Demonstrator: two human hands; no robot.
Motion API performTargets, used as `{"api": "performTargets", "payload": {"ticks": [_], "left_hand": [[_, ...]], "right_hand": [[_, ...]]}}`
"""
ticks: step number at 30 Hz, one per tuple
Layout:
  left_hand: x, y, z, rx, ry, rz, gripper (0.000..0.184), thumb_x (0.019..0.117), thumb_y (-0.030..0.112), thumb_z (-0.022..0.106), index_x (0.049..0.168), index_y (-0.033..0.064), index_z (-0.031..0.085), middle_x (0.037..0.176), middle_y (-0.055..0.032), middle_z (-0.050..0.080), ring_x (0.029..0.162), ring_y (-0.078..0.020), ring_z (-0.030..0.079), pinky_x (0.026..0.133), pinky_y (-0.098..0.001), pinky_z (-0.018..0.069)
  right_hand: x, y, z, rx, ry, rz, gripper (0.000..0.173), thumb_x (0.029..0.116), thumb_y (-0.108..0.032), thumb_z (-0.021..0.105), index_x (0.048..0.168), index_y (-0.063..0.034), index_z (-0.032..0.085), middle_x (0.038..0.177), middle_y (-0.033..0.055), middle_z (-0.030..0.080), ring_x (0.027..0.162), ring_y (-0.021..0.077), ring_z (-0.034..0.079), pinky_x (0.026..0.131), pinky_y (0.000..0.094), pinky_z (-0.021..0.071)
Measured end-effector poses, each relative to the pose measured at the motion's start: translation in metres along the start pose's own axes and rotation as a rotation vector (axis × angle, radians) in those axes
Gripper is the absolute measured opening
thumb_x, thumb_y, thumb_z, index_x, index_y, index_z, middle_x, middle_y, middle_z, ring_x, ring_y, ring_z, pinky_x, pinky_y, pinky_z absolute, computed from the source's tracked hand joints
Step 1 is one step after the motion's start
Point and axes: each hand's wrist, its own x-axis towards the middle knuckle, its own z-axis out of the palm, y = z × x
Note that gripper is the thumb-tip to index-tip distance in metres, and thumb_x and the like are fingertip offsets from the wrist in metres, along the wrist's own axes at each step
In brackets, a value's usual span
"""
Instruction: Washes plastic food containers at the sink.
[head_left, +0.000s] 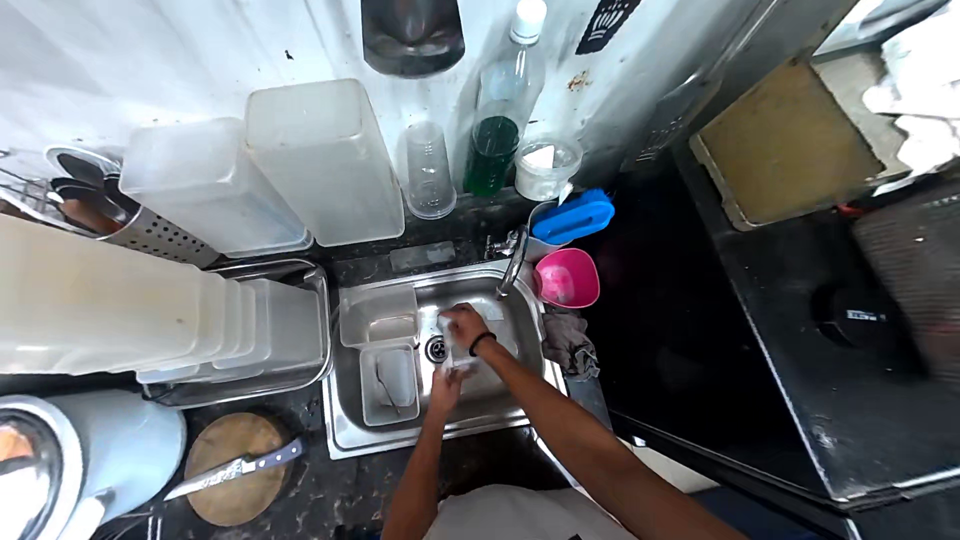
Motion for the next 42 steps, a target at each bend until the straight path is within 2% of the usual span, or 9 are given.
{"api": "performTargets", "payload": {"ticks": [2,4,11,18,21,28,33,38,42], "left_hand": [[0.001,0.0,-0.001,0.075,0.06,0.045,0.032,0.0908,0.0,0.062,0.117,-0.0177,0.061,0.103,-0.0238,0.071,0.099,-0.0226,0.07,0.095,-0.039,0.0554],[-0.003,0.0,0.001,0.102,0.095,0.069,0.036,0.0895,0.002,0.061,0.118,-0.0199,0.059,0.105,-0.0266,0.069,0.101,-0.0242,0.068,0.097,-0.0389,0.0538],[-0.012,-0.009,0.009,0.166,0.01,0.03,0.028,0.0941,0.007,0.069,0.114,-0.0124,0.068,0.108,-0.0235,0.073,0.104,-0.0256,0.071,0.1,-0.0403,0.0547],[0.006,0.013,-0.001,0.12,-0.118,-0.226,0.077,0.0791,0.017,0.086,0.14,-0.0098,0.048,0.134,-0.0208,0.063,0.128,-0.0225,0.06,0.112,-0.0374,0.0476],[0.017,0.044,-0.004,-0.213,-0.013,-0.327,0.077,0.0923,0.014,0.073,0.155,-0.0051,0.032,0.153,-0.0224,0.046,0.14,-0.0232,0.049,0.117,-0.0384,0.0413],[0.011,0.05,-0.002,-0.123,-0.109,-0.198,0.052,0.0928,0.0,0.065,0.141,-0.0084,0.048,0.13,-0.0199,0.064,0.118,-0.0194,0.064,0.103,-0.0362,0.053],[-0.009,0.064,-0.005,-0.043,-0.161,-0.023,0.036,0.0954,0.003,0.064,0.129,-0.0073,0.059,0.119,-0.0129,0.071,0.11,-0.0133,0.068,0.1,-0.0332,0.0558],[-0.005,0.058,-0.022,0.102,-0.131,0.031,0.031,0.092,0.001,0.066,0.122,-0.0081,0.065,0.114,-0.0156,0.072,0.107,-0.0122,0.068,0.099,-0.0319,0.0551],[-0.014,0.075,-0.038,0.205,-0.218,0.095,0.029,0.0931,0.004,0.066,0.12,-0.0071,0.067,0.112,-0.0135,0.073,0.105,-0.01,0.07,0.098,-0.0309,0.0557]], "right_hand": [[-0.011,-0.005,0.031,0.231,-0.2,0.373,0.035,0.0984,-0.007,0.052,0.127,-0.0058,0.072,0.133,0.019,0.066,0.136,0.0326,0.053,0.117,0.0368,0.0409],[-0.018,-0.027,0.037,0.214,-0.283,0.597,0.042,0.0957,-0.004,0.053,0.133,-0.0129,0.07,0.143,0.0104,0.063,0.145,0.0306,0.044,0.121,0.0469,0.0344],[-0.038,0.068,-0.024,-0.023,-0.125,1.112,0.038,0.1024,-0.019,0.057,0.138,-0.0082,0.064,0.139,0.0175,0.063,0.137,0.0402,0.051,0.118,0.0555,0.0362],[-0.046,0.057,-0.029,0.037,-0.069,0.864,0.038,0.0968,-0.008,0.062,0.134,-0.012,0.068,0.139,0.0114,0.065,0.136,0.0342,0.053,0.117,0.0518,0.0383],[-0.07,0.053,-0.021,0.003,-0.086,0.847,0.037,0.0979,-0.011,0.058,0.133,-0.011,0.069,0.14,0.0097,0.064,0.138,0.0329,0.051,0.119,0.0494,0.0361],[-0.038,-0.003,-0.023,0.243,-0.183,0.627,0.04,0.0987,-0.011,0.052,0.135,-0.011,0.068,0.14,0.0092,0.065,0.14,0.0301,0.051,0.118,0.0481,0.0391],[-0.006,0.074,-0.02,0.31,-0.415,0.889,0.042,0.1053,-0.024,0.05,0.145,-0.0143,0.058,0.142,0.017,0.061,0.134,0.0319,0.057,0.115,0.0529,0.0415],[-0.008,0.001,-0.012,0.351,-0.182,0.735,0.044,0.1002,-0.009,0.05,0.143,-0.0052,0.059,0.151,0.0165,0.054,0.146,0.0295,0.044,0.123,0.0431,0.0336],[-0.014,0.034,-0.007,0.46,-0.151,0.723,0.045,0.1021,-0.016,0.051,0.146,-0.0061,0.056,0.149,0.0148,0.056,0.143,0.0267,0.049,0.122,0.0439,0.0362]]}}
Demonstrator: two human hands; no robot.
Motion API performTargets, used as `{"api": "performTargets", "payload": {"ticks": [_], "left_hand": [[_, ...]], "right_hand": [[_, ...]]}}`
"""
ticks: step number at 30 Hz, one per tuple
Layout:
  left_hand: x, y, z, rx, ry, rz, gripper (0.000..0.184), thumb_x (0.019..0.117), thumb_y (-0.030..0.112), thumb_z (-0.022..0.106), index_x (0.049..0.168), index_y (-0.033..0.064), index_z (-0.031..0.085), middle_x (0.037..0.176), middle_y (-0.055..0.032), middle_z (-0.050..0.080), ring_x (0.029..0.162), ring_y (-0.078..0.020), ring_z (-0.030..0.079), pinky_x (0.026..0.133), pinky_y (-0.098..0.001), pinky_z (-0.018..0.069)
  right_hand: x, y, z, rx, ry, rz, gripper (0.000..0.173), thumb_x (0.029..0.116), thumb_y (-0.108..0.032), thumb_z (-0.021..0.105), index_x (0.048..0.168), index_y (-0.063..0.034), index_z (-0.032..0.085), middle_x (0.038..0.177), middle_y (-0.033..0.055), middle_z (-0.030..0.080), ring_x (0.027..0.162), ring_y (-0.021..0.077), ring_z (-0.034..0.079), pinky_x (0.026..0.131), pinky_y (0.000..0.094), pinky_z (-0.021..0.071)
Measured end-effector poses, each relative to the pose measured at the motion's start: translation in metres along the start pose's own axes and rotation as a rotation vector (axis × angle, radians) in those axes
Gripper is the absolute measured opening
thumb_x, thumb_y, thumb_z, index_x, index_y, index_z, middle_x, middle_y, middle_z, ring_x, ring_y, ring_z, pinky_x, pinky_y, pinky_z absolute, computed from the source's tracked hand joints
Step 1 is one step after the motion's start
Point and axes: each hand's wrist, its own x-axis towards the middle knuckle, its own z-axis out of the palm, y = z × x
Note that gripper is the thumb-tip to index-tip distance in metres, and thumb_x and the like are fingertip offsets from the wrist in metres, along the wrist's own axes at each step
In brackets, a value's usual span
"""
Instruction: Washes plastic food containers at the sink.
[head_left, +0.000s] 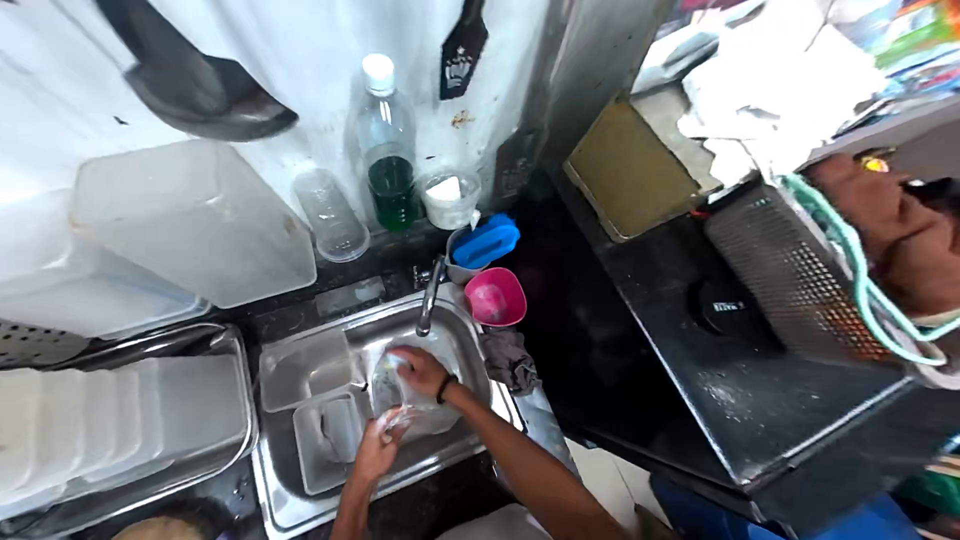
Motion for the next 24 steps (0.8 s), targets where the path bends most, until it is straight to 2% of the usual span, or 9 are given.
{"api": "performTargets", "payload": {"ticks": [3,5,9,11,14,16,19,22,24], "left_hand": [[-0.01,0.013,-0.009,0.051,-0.03,0.065,0.025,0.0932,0.007,0.066,0.115,-0.0055,0.07,0.107,-0.0116,0.075,0.1,-0.0101,0.071,0.096,-0.0325,0.0568],[-0.014,0.017,-0.013,0.1,-0.025,0.099,0.023,0.0933,0.008,0.066,0.111,-0.0051,0.072,0.103,-0.0122,0.076,0.096,-0.0125,0.073,0.094,-0.0358,0.0581],[-0.008,0.022,-0.01,0.123,0.015,0.1,0.026,0.0953,0.01,0.066,0.118,-0.0033,0.07,0.107,-0.0107,0.076,0.099,-0.0112,0.072,0.095,-0.0338,0.058],[-0.002,0.02,-0.001,0.152,0.054,0.095,0.029,0.0959,0.01,0.065,0.121,-0.0034,0.07,0.11,-0.0134,0.075,0.102,-0.017,0.073,0.097,-0.04,0.0571],[0.01,0.016,0.01,0.211,0.092,0.097,0.031,0.097,0.01,0.064,0.125,-0.0017,0.069,0.114,-0.015,0.075,0.107,-0.0219,0.072,0.101,-0.0448,0.0555],[0.024,0.016,0.011,0.271,0.116,0.077,0.032,0.0978,0.012,0.063,0.127,0.0002,0.069,0.114,-0.0165,0.075,0.108,-0.0275,0.072,0.101,-0.0497,0.0539],[0.056,0.013,0.005,0.355,0.041,-0.024,0.039,0.1002,0.015,0.059,0.137,0.0051,0.064,0.125,-0.0182,0.071,0.119,-0.0354,0.066,0.109,-0.0562,0.0456],[0.081,0.01,0.013,0.49,-0.147,-0.138,0.042,0.099,0.015,0.06,0.14,0.0108,0.062,0.128,-0.0194,0.068,0.124,-0.038,0.062,0.11,-0.0572,0.0437],[0.089,0.016,0.025,0.564,-0.269,-0.201,0.037,0.0971,0.013,0.06,0.133,0.0039,0.064,0.128,-0.0238,0.065,0.125,-0.0415,0.059,0.108,-0.0594,0.0435]], "right_hand": [[0.027,0.031,-0.036,0.212,-0.047,0.298,0.046,0.1048,-0.021,0.055,0.147,-0.005,0.053,0.143,0.0202,0.058,0.133,0.0291,0.056,0.114,0.0464,0.0426],[0.024,0.055,-0.047,0.436,-0.011,0.387,0.045,0.1051,-0.018,0.052,0.148,-0.0059,0.052,0.145,0.0189,0.057,0.132,0.0264,0.056,0.111,0.0437,0.0446],[-0.005,0.094,-0.017,0.978,0.282,0.47,0.046,0.1081,-0.02,0.043,0.151,-0.0064,0.045,0.144,0.014,0.057,0.127,0.0198,0.057,0.104,0.0389,0.0494],[-0.019,0.095,0.003,1.071,0.423,0.537,0.04,0.1106,-0.024,0.04,0.144,-0.0043,0.051,0.132,0.0127,0.063,0.115,0.017,0.062,0.096,0.0361,0.0532],[-0.045,0.078,0.026,1.26,0.485,0.639,0.041,0.1113,-0.033,0.035,0.136,-0.0064,0.055,0.116,0.0112,0.068,0.102,0.0181,0.067,0.084,0.0391,0.0581],[-0.05,0.078,0.034,1.395,0.492,0.661,0.044,0.1108,-0.036,0.032,0.137,-0.0065,0.051,0.117,0.0137,0.066,0.103,0.0226,0.065,0.084,0.0437,0.0574],[-0.06,0.071,0.04,1.393,0.514,0.75,0.046,0.1113,-0.037,0.031,0.144,-0.007,0.043,0.129,0.0154,0.059,0.112,0.0239,0.061,0.091,0.0431,0.0546],[-0.085,0.039,0.04,1.276,0.411,0.916,0.042,0.1109,-0.033,0.035,0.14,-0.0049,0.047,0.12,0.0155,0.062,0.101,0.0233,0.063,0.084,0.041,0.0562],[-0.104,0.008,0.035,1.164,0.27,0.988,0.041,0.1108,-0.032,0.034,0.134,-0.004,0.051,0.11,0.015,0.065,0.092,0.0236,0.065,0.077,0.0413,0.0567]]}}
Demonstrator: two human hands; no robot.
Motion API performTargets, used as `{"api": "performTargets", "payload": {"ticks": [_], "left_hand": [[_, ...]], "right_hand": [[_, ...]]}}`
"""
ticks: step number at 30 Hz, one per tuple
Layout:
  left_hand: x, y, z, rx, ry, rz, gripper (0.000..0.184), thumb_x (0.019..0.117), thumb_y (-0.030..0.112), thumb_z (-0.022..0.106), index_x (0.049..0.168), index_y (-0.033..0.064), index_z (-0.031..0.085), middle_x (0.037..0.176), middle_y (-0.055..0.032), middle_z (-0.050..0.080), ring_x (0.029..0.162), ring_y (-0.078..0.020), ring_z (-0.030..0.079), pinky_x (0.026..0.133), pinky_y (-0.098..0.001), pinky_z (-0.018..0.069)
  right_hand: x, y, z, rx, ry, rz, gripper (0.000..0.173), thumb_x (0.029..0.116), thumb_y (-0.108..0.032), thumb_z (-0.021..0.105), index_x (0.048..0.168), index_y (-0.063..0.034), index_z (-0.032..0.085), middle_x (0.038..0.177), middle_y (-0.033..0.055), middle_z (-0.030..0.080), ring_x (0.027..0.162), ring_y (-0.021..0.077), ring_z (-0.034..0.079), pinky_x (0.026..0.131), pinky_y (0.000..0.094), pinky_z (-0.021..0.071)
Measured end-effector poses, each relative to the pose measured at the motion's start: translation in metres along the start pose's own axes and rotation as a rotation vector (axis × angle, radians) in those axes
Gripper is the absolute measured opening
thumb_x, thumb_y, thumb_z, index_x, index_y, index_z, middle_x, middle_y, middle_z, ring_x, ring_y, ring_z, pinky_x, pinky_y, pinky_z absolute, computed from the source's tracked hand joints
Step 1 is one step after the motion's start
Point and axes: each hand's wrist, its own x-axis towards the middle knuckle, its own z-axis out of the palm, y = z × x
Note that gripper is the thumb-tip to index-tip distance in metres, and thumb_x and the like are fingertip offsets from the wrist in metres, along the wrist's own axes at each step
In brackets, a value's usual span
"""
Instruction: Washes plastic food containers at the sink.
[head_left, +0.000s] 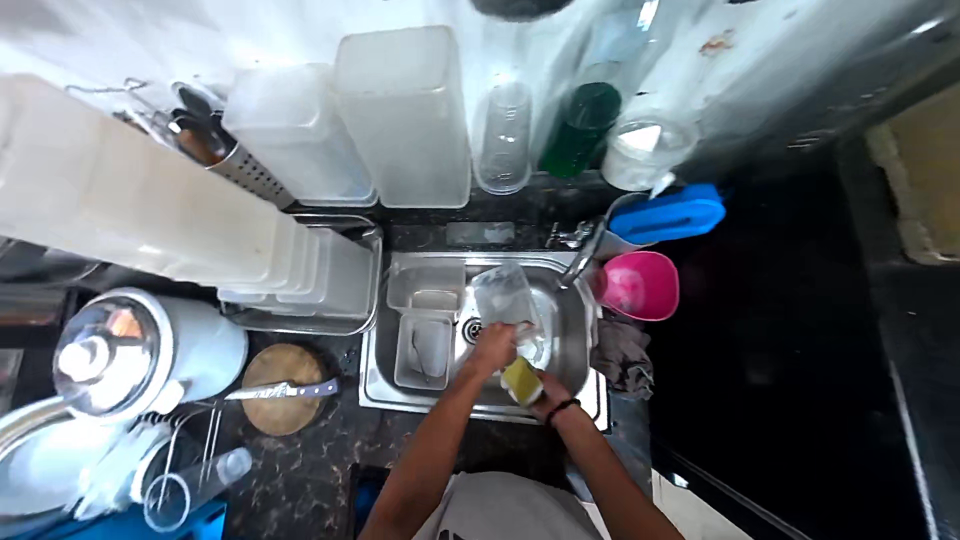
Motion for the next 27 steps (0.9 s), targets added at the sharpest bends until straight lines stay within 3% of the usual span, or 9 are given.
{"api": "performTargets", "payload": {"ticks": [2,5,8,10,13,17,22,24,27], "left_hand": [[-0.002,0.009,0.003,0.059,-0.014,0.065,0.034,0.0974,0.007,0.058,0.13,0.002,0.066,0.133,-0.0208,0.064,0.128,-0.0392,0.058,0.109,-0.056,0.0443],[-0.043,0.022,-0.008,0.046,0.238,0.132,0.034,0.0962,0.002,0.057,0.128,0.0028,0.069,0.139,-0.0125,0.064,0.134,-0.0306,0.055,0.116,-0.045,0.0406],[-0.104,0.02,-0.031,0.044,0.481,-0.341,0.03,0.0951,0.009,0.06,0.122,-0.0001,0.071,0.124,-0.0198,0.07,0.117,-0.0367,0.066,0.1,-0.0522,0.0522],[-0.114,-0.012,-0.038,0.068,0.284,-0.711,0.038,0.0997,0.019,0.056,0.128,-0.0034,0.064,0.131,-0.0262,0.063,0.122,-0.0429,0.062,0.099,-0.059,0.05],[-0.1,-0.07,-0.019,0.079,0.024,-0.912,0.044,0.1026,0.021,0.052,0.138,-0.0032,0.055,0.14,-0.0261,0.057,0.125,-0.0431,0.059,0.096,-0.0604,0.0506],[-0.081,-0.096,-0.008,0.019,0.034,-0.932,0.038,0.1033,0.011,0.049,0.138,-0.003,0.055,0.142,-0.026,0.055,0.128,-0.0421,0.058,0.098,-0.0571,0.0514],[-0.135,-0.045,-0.044,0.019,0.07,-0.923,0.037,0.1017,0.017,0.054,0.133,-0.0024,0.06,0.136,-0.0282,0.059,0.124,-0.046,0.059,0.097,-0.0633,0.05],[-0.168,-0.016,-0.06,-0.05,0.114,-0.832,0.037,0.1012,0.02,0.056,0.13,-0.0026,0.062,0.131,-0.0291,0.061,0.123,-0.0466,0.059,0.1,-0.0633,0.0484],[-0.181,0.016,-0.055,-0.244,0.248,-0.526,0.03,0.1019,0.012,0.053,0.123,-0.0033,0.067,0.123,-0.0262,0.067,0.121,-0.0427,0.061,0.105,-0.0589,0.0459]], "right_hand": [[-0.024,0.003,0.002,-0.07,-0.035,0.015,0.04,0.1105,-0.034,0.034,0.128,-0.005,0.055,0.102,0.0133,0.067,0.085,0.0225,0.066,0.072,0.0405,0.0573],[-0.044,-0.003,0.001,-0.07,-0.099,-0.044,0.039,0.1109,-0.031,0.033,0.127,-0.0042,0.057,0.099,0.0129,0.069,0.083,0.0215,0.069,0.07,0.0385,0.0594],[-0.061,-0.019,0.011,-0.108,-0.081,-0.102,0.037,0.1107,-0.029,0.037,0.127,-0.0029,0.058,0.098,0.0134,0.07,0.081,0.0215,0.07,0.068,0.0374,0.0598],[-0.064,-0.024,0.017,-0.139,-0.096,-0.136,0.035,0.1106,-0.027,0.039,0.128,-0.003,0.057,0.1,0.0138,0.07,0.081,0.022,0.07,0.067,0.0375,0.0598],[-0.06,-0.019,0.034,-0.191,-0.197,-0.166,0.035,0.1112,-0.025,0.037,0.13,-0.0022,0.055,0.102,0.0143,0.07,0.083,0.0225,0.07,0.068,0.0379,0.0598],[-0.064,-0.018,0.06,-0.262,-0.278,-0.233,0.036,0.1115,-0.023,0.036,0.134,-0.0014,0.053,0.103,0.0126,0.069,0.085,0.0206,0.069,0.072,0.0376,0.0599],[-0.064,-0.015,0.065,-0.577,-0.358,-0.551,0.036,0.1057,-0.011,0.048,0.137,0.0048,0.054,0.112,0.0129,0.068,0.09,0.0129,0.068,0.081,0.0309,0.0584],[-0.058,-0.007,0.069,-0.761,-0.389,-0.761,0.036,0.1,-0.014,0.06,0.131,0.0041,0.063,0.12,0.0144,0.069,0.101,0.0135,0.068,0.09,0.0304,0.0568],[-0.034,0.007,0.087,-0.957,-0.307,-1.109,0.036,0.0925,-0.021,0.07,0.124,-0.0029,0.073,0.135,0.0187,0.064,0.127,0.0266,0.061,0.11,0.0401,0.0489]]}}
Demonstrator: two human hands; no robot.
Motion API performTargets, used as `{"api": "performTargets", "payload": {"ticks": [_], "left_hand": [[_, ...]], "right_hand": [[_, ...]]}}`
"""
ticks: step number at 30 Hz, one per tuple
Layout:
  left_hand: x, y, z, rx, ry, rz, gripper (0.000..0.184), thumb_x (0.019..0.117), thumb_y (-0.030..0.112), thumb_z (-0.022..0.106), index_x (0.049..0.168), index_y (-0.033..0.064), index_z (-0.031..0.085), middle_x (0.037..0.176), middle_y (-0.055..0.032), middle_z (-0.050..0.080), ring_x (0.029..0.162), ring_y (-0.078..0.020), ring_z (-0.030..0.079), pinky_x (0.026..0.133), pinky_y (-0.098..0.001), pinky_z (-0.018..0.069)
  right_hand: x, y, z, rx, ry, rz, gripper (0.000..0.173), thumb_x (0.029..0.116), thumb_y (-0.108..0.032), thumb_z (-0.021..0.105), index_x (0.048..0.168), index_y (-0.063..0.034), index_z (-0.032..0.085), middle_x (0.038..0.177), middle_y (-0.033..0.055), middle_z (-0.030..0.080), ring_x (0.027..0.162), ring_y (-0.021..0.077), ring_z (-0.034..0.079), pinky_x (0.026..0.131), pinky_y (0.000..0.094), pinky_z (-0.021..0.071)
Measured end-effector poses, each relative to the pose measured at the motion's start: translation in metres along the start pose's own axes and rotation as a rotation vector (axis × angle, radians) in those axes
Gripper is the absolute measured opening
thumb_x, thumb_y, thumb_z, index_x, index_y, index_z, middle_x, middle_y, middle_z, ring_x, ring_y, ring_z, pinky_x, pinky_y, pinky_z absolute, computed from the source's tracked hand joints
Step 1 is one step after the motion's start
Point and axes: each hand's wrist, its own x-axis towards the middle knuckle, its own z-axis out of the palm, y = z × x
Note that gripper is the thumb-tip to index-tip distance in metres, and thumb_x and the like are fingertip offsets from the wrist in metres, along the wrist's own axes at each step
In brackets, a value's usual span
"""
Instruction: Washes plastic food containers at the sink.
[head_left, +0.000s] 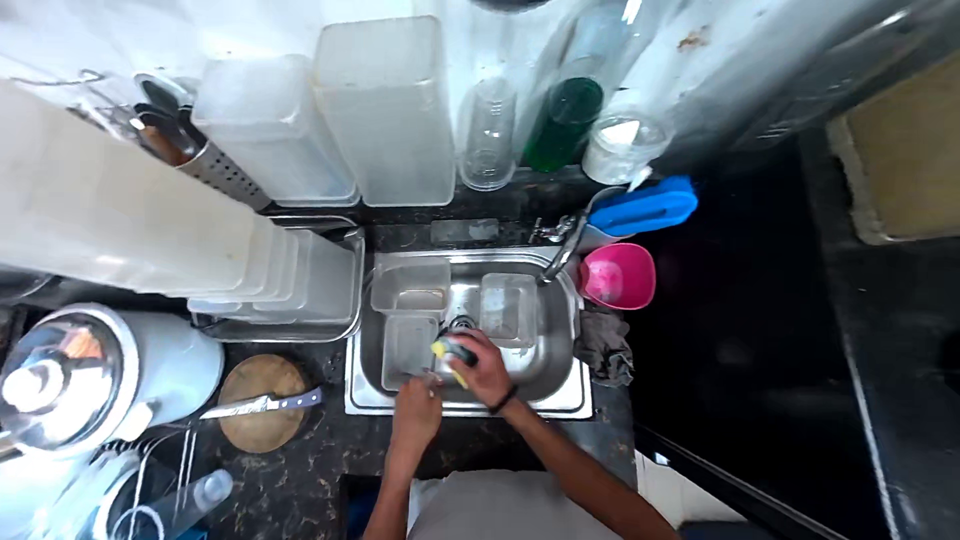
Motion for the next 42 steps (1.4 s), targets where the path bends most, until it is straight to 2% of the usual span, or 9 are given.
{"api": "performTargets", "payload": {"ticks": [8,11,13,17,23,27,30,35,42], "left_hand": [[0.014,0.032,0.03,-0.125,-0.025,0.059,0.027,0.1045,0.009,0.048,0.121,-0.0043,0.064,0.113,-0.0213,0.068,0.108,-0.0324,0.065,0.097,-0.0499,0.05],[0.024,0.02,0.047,-0.302,-0.095,0.088,0.025,0.1064,0.013,0.045,0.117,-0.0006,0.064,0.088,-0.0096,0.063,0.072,-0.0177,0.059,0.068,-0.0364,0.0518],[0.022,0.016,0.057,-0.651,-0.184,0.059,0.024,0.1093,0.014,0.041,0.113,0.0018,0.061,0.066,0.001,0.049,0.048,-0.0075,0.043,0.045,-0.0235,0.0396],[0.04,0.025,0.068,-1.132,-0.396,0.024,0.027,0.1098,0.015,0.033,0.101,0.0079,0.058,0.056,0.0086,0.041,0.041,-0.0015,0.035,0.039,-0.017,0.0336],[0.089,0.067,0.078,-0.652,-0.233,0.004,0.031,0.1103,0.024,0.042,0.12,-0.0007,0.058,0.071,-0.0029,0.053,0.053,-0.0106,0.046,0.049,-0.0268,0.0422],[0.093,0.099,0.084,-0.347,-0.247,0.051,0.037,0.1046,0.02,0.049,0.132,-0.0037,0.056,0.103,-0.0204,0.066,0.08,-0.0265,0.067,0.075,-0.0443,0.0577],[0.08,0.101,0.089,-0.349,-0.281,0.138,0.038,0.1041,0.015,0.05,0.137,-0.0051,0.052,0.105,-0.0218,0.067,0.083,-0.0274,0.07,0.078,-0.0442,0.0595],[0.052,0.063,0.048,-0.155,-0.015,0.116,0.037,0.1064,0.022,0.047,0.131,0.0018,0.065,0.124,-0.0209,0.069,0.116,-0.0335,0.066,0.103,-0.0513,0.0504],[0.115,-0.049,0.054,0.17,0.151,-0.064,0.059,0.1025,0.045,0.054,0.141,-0.0004,0.057,0.151,-0.0257,0.046,0.138,-0.0407,0.049,0.111,-0.0535,0.0441]], "right_hand": [[0.006,0.013,-0.013,-0.289,0.155,-0.128,0.02,0.0881,-0.006,0.068,0.104,-0.0037,0.08,0.113,0.0161,0.074,0.122,0.0373,0.061,0.109,0.0455,0.0469],[0.023,0.025,-0.037,-0.262,0.142,-0.04,0.023,0.0899,-0.006,0.066,0.109,-0.0055,0.08,0.118,0.0165,0.072,0.122,0.0339,0.061,0.108,0.0461,0.0474],[0.037,0.032,-0.053,0.102,0.246,0.134,0.021,0.0938,-0.003,0.064,0.111,0.0029,0.075,0.113,0.0148,0.071,0.107,0.0214,0.066,0.096,0.0376,0.0549],[0.029,0.024,-0.052,1.039,0.383,0.536,0.036,0.1115,-0.02,0.036,0.135,-0.0002,0.054,0.111,0.0129,0.068,0.096,0.0179,0.067,0.085,0.0356,0.0574],[0.002,0.023,-0.049,0.646,0.43,0.489,0.029,0.1076,-0.011,0.045,0.121,0.0083,0.062,0.099,0.0149,0.069,0.085,0.0163,0.067,0.077,0.0333,0.058],[0.031,-0.057,-0.098,0.073,0.045,0.671,0.048,0.1059,-0.013,0.053,0.15,0.004,0.041,0.138,0.0241,0.059,0.125,0.0302,0.061,0.108,0.0433,0.0472],[0.072,-0.008,-0.101,-0.214,-0.088,0.616,0.063,0.0927,-0.019,0.073,0.147,-0.0009,0.048,0.131,0.0254,0.063,0.117,0.0367,0.064,0.102,0.0529,0.0513],[0.114,0.005,-0.073,-0.78,-0.343,0.646,0.046,0.0963,-0.023,0.064,0.139,-0.0082,0.06,0.139,0.0257,0.059,0.132,0.0443,0.054,0.106,0.0656,0.0424],[0.132,0.071,-0.04,-0.807,-0.459,0.719,0.047,0.0992,-0.02,0.062,0.139,0.0024,0.056,0.143,0.0277,0.056,0.135,0.0425,0.052,0.109,0.0609,0.0436]]}}
